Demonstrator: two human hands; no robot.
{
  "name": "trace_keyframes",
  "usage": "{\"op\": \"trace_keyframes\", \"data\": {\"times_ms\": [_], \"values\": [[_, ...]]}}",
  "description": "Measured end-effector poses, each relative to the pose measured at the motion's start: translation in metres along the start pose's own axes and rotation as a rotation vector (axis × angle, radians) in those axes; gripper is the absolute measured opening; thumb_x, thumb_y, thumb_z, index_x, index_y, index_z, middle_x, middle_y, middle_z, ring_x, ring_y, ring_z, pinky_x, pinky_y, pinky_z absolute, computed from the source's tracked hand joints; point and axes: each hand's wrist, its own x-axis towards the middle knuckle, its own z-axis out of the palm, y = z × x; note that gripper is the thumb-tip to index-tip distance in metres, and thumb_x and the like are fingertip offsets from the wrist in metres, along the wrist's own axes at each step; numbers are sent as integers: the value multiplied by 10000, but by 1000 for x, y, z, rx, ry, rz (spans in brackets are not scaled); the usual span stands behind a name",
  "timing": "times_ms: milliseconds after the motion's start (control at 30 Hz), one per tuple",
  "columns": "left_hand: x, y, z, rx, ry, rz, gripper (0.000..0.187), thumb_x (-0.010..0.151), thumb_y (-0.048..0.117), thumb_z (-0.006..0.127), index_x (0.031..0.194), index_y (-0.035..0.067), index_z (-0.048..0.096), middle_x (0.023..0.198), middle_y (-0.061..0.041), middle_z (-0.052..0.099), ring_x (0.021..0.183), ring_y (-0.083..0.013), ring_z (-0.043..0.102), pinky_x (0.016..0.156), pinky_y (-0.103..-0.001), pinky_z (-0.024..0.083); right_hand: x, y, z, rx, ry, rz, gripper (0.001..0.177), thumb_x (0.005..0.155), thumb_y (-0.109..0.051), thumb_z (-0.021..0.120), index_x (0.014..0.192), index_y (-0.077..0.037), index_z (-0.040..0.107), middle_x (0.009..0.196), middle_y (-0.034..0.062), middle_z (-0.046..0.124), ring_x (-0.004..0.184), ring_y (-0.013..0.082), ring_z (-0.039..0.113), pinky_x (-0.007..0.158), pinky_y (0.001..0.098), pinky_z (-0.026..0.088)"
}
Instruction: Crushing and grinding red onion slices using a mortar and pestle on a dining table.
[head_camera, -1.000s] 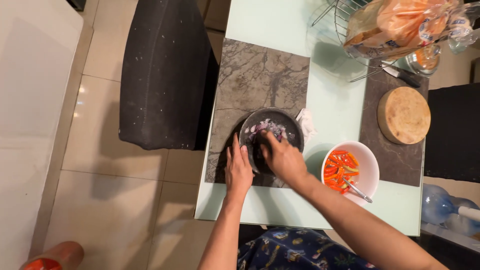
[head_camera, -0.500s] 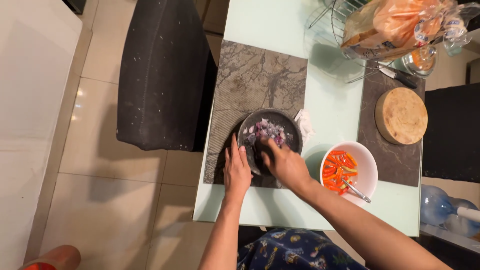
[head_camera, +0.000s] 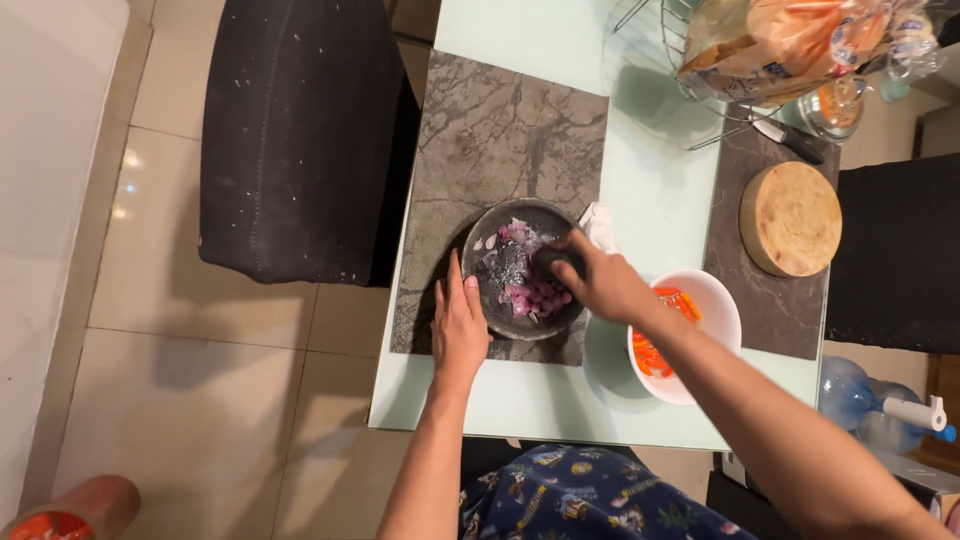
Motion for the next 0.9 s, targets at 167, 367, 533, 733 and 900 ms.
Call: {"op": "trace_keyframes", "data": {"times_ms": [167,367,533,733,900], "values": [[8,-23,13,76,55,62,528,1059,340,405,1555,162,367,1402,-255,530,945,-460,704,705,-480,606,-26,-24,30,-225,129,-104,432,964,-372,623,1358,-223,526,869,264,709,736,466,696,649,559,564],[6,-31,19,140,146,225,496,1091,300,423,1551,118,388,1399,-303,544,1169,-519,597,908,-540,522,-9,-15,16,-113,125,-163,370,966,-352,624,1297,-211,537,915,245,722,803,472,705,677,560,565],[15,-36,13,159,184,232,504,1084,299,445,1552,117,399,1380,-327,539,1179,-525,588,929,-539,521,-16,-31,16,-77,39,-145,371,960,-383,637,1278,-207,565,883,232,734,831,452,713,722,542,570],[7,-32,20,156,136,205,510,1081,327,425,1552,133,400,1373,-308,562,1164,-519,598,925,-545,521,-21,-33,-18,-57,77,-264,367,983,-385,607,1301,-203,587,984,202,750,851,452,710,714,533,569],[6,-34,20,151,159,198,503,1086,323,419,1546,121,397,1378,-308,556,1155,-521,600,910,-553,517,-62,-40,-11,-157,29,-270,370,989,-390,589,1335,-257,591,986,201,730,780,450,710,648,546,571]]}}
